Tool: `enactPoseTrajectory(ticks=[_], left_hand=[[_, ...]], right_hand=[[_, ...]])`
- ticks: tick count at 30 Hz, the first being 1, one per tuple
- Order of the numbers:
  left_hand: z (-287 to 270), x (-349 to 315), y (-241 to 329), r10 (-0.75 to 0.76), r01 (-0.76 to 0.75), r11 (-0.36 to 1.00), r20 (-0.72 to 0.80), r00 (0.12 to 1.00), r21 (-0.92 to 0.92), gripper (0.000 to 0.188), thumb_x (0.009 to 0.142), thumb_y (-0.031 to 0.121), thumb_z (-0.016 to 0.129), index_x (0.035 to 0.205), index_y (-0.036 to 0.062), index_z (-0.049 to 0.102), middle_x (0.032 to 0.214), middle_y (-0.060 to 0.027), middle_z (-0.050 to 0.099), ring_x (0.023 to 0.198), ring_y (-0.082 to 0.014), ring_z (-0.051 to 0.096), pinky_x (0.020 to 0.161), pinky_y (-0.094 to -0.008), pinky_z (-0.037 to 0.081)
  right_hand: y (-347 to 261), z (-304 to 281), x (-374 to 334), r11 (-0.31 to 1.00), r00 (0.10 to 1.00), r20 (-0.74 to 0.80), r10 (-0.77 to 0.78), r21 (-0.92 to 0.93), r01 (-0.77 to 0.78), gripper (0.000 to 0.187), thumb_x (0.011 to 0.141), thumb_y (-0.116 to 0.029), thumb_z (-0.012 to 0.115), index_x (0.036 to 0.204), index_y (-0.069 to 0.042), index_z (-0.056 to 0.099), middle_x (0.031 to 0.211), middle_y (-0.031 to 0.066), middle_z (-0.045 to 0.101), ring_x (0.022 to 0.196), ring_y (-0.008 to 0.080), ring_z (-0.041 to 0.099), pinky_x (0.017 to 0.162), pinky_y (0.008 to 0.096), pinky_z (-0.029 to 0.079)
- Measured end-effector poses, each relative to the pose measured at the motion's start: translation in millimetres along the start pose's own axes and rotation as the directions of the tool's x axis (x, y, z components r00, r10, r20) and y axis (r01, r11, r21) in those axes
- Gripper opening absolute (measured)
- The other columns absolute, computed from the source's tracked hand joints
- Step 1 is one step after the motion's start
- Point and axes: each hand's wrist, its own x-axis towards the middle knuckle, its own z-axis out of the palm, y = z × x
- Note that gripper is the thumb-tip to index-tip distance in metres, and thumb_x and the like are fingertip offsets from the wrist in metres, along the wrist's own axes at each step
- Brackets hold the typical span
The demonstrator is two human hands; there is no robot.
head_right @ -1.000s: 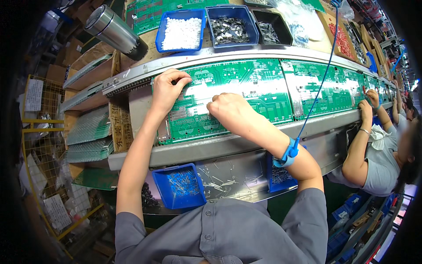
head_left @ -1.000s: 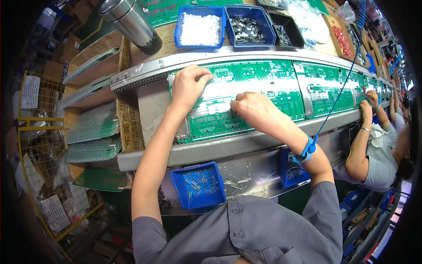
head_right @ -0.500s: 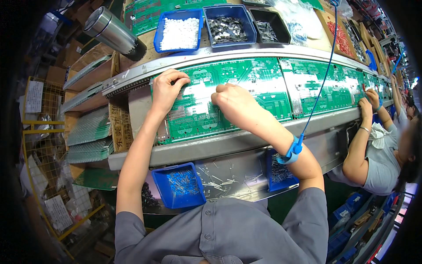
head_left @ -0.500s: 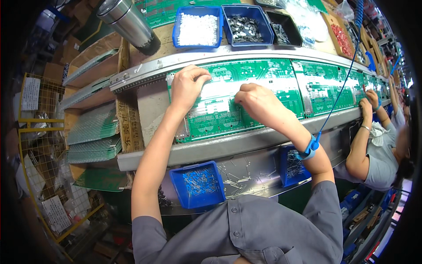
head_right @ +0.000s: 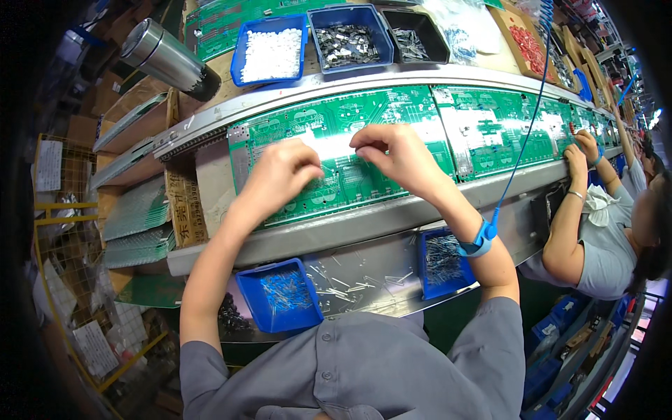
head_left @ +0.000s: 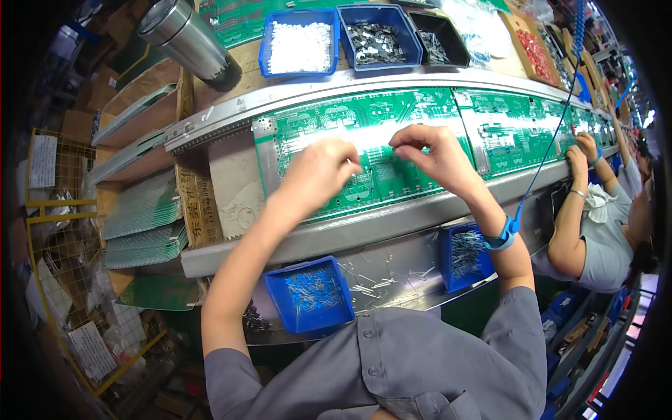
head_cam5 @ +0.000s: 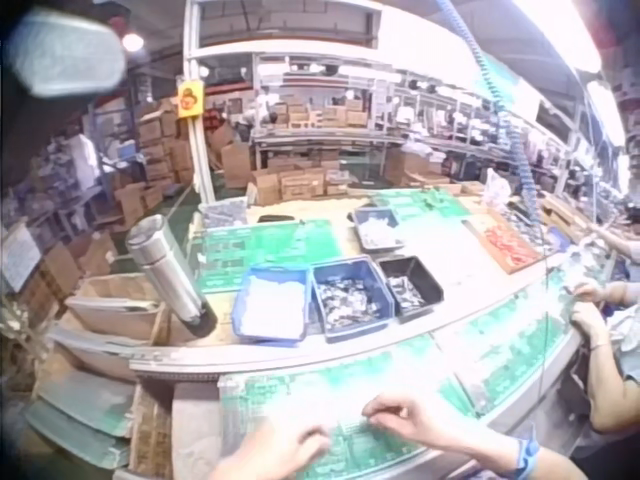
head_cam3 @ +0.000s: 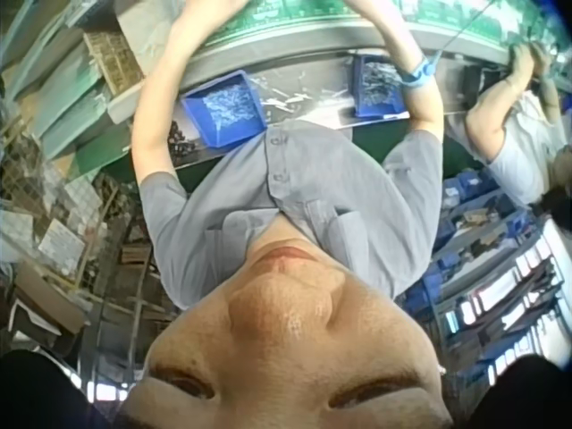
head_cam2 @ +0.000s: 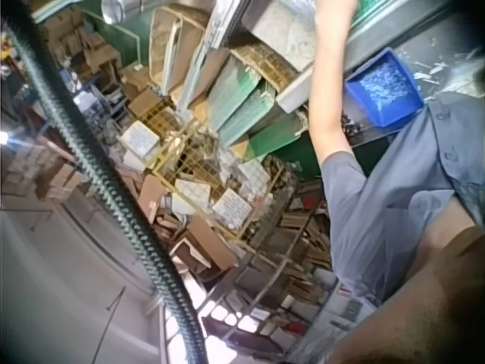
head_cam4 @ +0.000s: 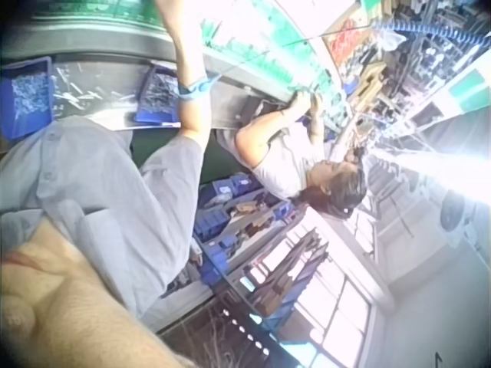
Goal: The person takes electronic components from bins and inserts them into circuit boards along a conveyor assembly line.
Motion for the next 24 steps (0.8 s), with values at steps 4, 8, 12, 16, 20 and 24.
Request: enactPoseTrajectory(ticks=[4, 8, 12, 16, 20, 24], left_hand=[[11, -4, 16, 0.095, -0.100, 0.995, 0.158, 0.983, 0.023, 0.009, 0.073, 0.008, 0.066, 0.082, 0.0104, 0.066, 0.082, -0.0071, 0.057, 0.076, -0.0275, 0.060, 0.064, -0.0390, 0.048], [19, -2, 14, 0.235, -0.271, 0.949, 0.211, 0.949, 0.161, 0.007, 0.072, 0.010, 0.062, 0.079, 0.0093, 0.063, 0.082, -0.0069, 0.055, 0.076, -0.0254, 0.060, 0.063, -0.0383, 0.048], [19, 1, 14, 0.447, -0.498, 0.825, 0.232, 0.864, 0.266, 0.006, 0.073, 0.012, 0.058, 0.073, 0.0064, 0.056, 0.083, -0.0070, 0.052, 0.078, -0.0222, 0.057, 0.063, -0.0356, 0.048], [25, -2, 8, 0.491, -0.554, 0.769, 0.261, 0.831, 0.320, 0.007, 0.072, 0.013, 0.056, 0.073, 0.0066, 0.053, 0.083, -0.0056, 0.051, 0.079, -0.0200, 0.055, 0.065, -0.0333, 0.047], [27, -4, 5, 0.571, -0.608, 0.703, 0.218, 0.792, 0.368, 0.008, 0.071, 0.014, 0.056, 0.075, 0.0076, 0.053, 0.083, -0.0034, 0.051, 0.080, -0.0179, 0.054, 0.066, -0.0309, 0.046], [26, 0, 4, 0.631, -0.691, 0.616, 0.289, 0.720, 0.379, 0.008, 0.071, 0.015, 0.055, 0.076, 0.0092, 0.053, 0.083, -0.0024, 0.050, 0.079, -0.0160, 0.053, 0.064, -0.0291, 0.044]], right_hand=[[2, 0, -6, 0.997, 0.998, -0.001, 0.058, 0.060, -0.058, 0.017, 0.079, 0.002, 0.062, 0.096, 0.001, 0.067, 0.084, 0.0087, 0.069, 0.073, 0.0127, 0.063, 0.068, 0.0263, 0.050], [4, 1, -8, 0.999, 0.999, 0.014, 0.035, -0.010, -0.035, 0.018, 0.079, 0.002, 0.062, 0.096, 0.002, 0.067, 0.085, 0.0100, 0.069, 0.078, 0.0139, 0.065, 0.072, 0.0267, 0.051], [9, 7, -9, 1.000, 1.000, 0.001, 0.020, 0.000, -0.020, 0.015, 0.080, 0.001, 0.062, 0.094, 0.003, 0.067, 0.086, 0.0094, 0.070, 0.080, 0.0127, 0.065, 0.074, 0.0265, 0.051], [12, 18, -11, 0.994, 0.995, -0.006, 0.098, 0.050, -0.098, 0.014, 0.083, -0.001, 0.063, 0.096, 0.003, 0.067, 0.088, 0.0086, 0.069, 0.083, 0.0118, 0.065, 0.078, 0.0259, 0.051], [20, 26, -12, 0.986, 0.996, -0.062, 0.067, 0.160, -0.057, 0.015, 0.083, -0.003, 0.064, 0.097, 0.002, 0.066, 0.087, 0.0076, 0.069, 0.080, 0.0114, 0.064, 0.075, 0.0260, 0.051], [23, 27, -12, 0.977, 0.994, -0.085, 0.074, 0.204, -0.055, 0.014, 0.082, -0.005, 0.066, 0.095, 0.001, 0.066, 0.083, 0.0072, 0.068, 0.076, 0.0103, 0.063, 0.071, 0.0259, 0.051]])
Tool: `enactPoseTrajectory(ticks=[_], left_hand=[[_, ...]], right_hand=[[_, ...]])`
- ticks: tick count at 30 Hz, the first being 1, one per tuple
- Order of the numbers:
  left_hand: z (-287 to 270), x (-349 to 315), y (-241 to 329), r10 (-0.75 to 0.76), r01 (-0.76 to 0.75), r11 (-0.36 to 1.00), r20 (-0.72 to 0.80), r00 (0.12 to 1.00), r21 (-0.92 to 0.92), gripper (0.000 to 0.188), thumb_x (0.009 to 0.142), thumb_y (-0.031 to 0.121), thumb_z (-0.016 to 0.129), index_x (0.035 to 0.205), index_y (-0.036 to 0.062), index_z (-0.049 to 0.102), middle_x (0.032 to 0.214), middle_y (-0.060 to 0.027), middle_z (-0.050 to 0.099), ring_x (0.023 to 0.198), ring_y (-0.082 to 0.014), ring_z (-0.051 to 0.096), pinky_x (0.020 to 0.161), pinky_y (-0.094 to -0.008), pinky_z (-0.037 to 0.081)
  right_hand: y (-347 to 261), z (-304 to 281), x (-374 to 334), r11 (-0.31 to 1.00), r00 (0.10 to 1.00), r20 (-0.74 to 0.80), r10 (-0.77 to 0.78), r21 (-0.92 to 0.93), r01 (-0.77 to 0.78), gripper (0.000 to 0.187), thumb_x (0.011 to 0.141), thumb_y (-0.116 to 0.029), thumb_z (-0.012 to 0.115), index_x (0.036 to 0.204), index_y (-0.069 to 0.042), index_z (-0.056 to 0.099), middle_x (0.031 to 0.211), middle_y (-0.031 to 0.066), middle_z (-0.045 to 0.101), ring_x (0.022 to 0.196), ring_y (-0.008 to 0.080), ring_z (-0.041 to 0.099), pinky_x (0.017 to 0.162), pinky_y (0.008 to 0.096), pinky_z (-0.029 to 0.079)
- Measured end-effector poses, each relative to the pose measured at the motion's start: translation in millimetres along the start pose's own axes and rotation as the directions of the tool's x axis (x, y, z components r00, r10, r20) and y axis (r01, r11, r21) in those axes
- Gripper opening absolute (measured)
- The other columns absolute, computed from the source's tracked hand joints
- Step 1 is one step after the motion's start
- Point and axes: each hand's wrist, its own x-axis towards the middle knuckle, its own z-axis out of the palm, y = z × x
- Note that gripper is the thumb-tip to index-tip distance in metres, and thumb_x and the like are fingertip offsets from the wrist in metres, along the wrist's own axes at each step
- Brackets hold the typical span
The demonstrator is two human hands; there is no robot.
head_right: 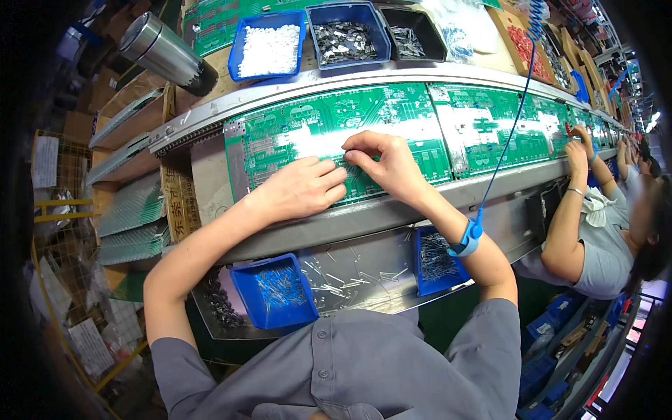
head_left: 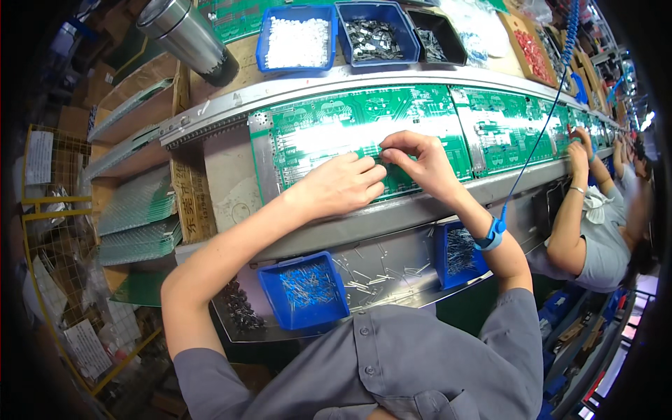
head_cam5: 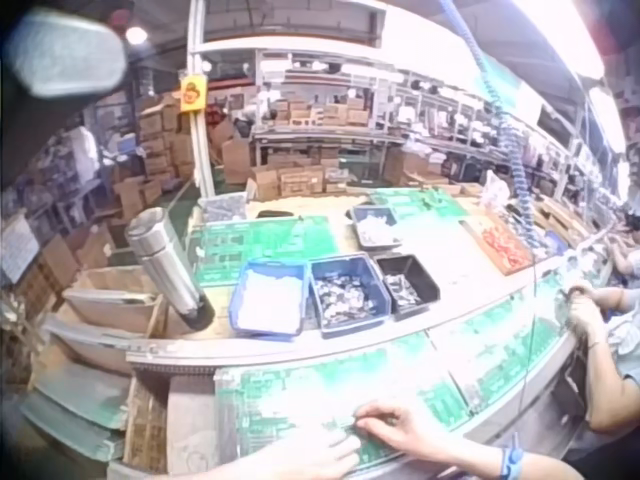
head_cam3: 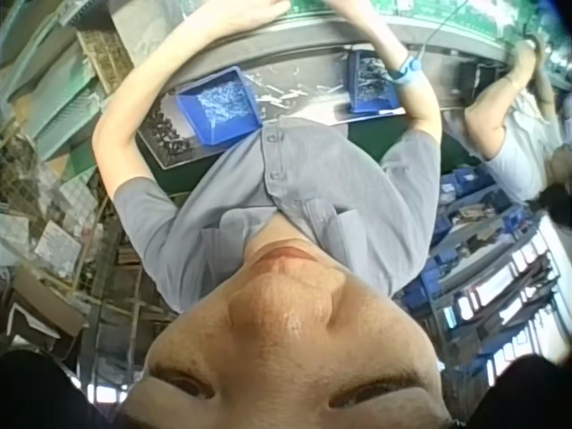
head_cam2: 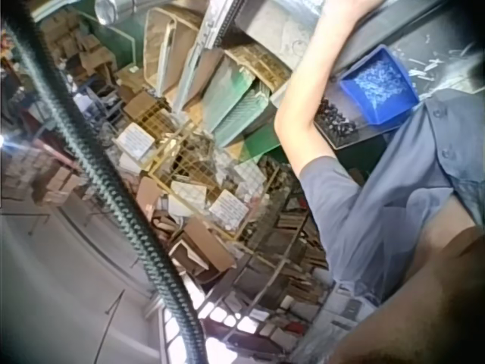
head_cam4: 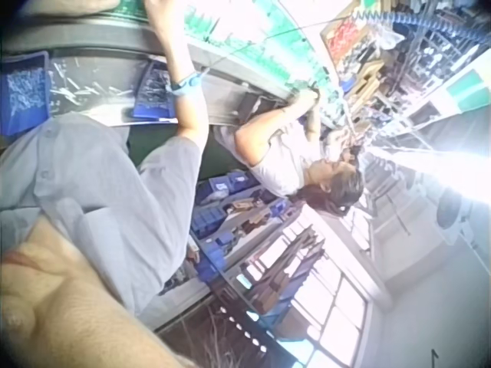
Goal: The person takes electronic components from bins and inserts them into circuit boards along a conveyor assembly line.
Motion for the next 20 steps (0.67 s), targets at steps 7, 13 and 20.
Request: enactPoseTrajectory(ticks=[7, 13, 20], left_hand=[[-5, 2, -15, 0.009, -0.006, 0.999, -0.054, 0.998, 0.052, 0.008, 0.074, 0.016, 0.054, 0.078, 0.0092, 0.052, 0.079, -0.0034, 0.050, 0.076, -0.0170, 0.053, 0.065, -0.0298, 0.043], [-23, -14, -17, -0.335, 0.329, 0.942, -0.126, 0.934, -0.067, 0.016, 0.074, 0.007, 0.056, 0.089, 0.0047, 0.055, 0.083, -0.0080, 0.055, 0.079, -0.0249, 0.055, 0.070, -0.0341, 0.045], [-50, -30, 2, -0.725, 0.617, 0.681, -0.245, 0.644, -0.394, 0.011, 0.077, -0.002, 0.063, 0.087, 0.0023, 0.064, 0.087, -0.0106, 0.062, 0.083, -0.0272, 0.057, 0.076, -0.0361, 0.045]], right_hand=[[-2, 1, -2, 0.999, 1.000, -0.008, 0.030, 0.042, -0.030, 0.012, 0.083, -0.005, 0.065, 0.094, 0.002, 0.066, 0.084, 0.0070, 0.068, 0.078, 0.0099, 0.063, 0.073, 0.0256, 0.051], [-12, 6, -4, 0.992, 0.992, 0.111, -0.068, -0.100, 0.079, 0.010, 0.081, -0.002, 0.065, 0.090, 0.000, 0.067, 0.081, 0.0075, 0.068, 0.075, 0.0127, 0.064, 0.068, 0.0260, 0.050], [-14, 10, -1, 0.977, 0.986, 0.146, -0.075, -0.186, 0.102, 0.009, 0.081, -0.004, 0.065, 0.090, -0.001, 0.067, 0.080, 0.0086, 0.068, 0.074, 0.0154, 0.066, 0.068, 0.0271, 0.050]])
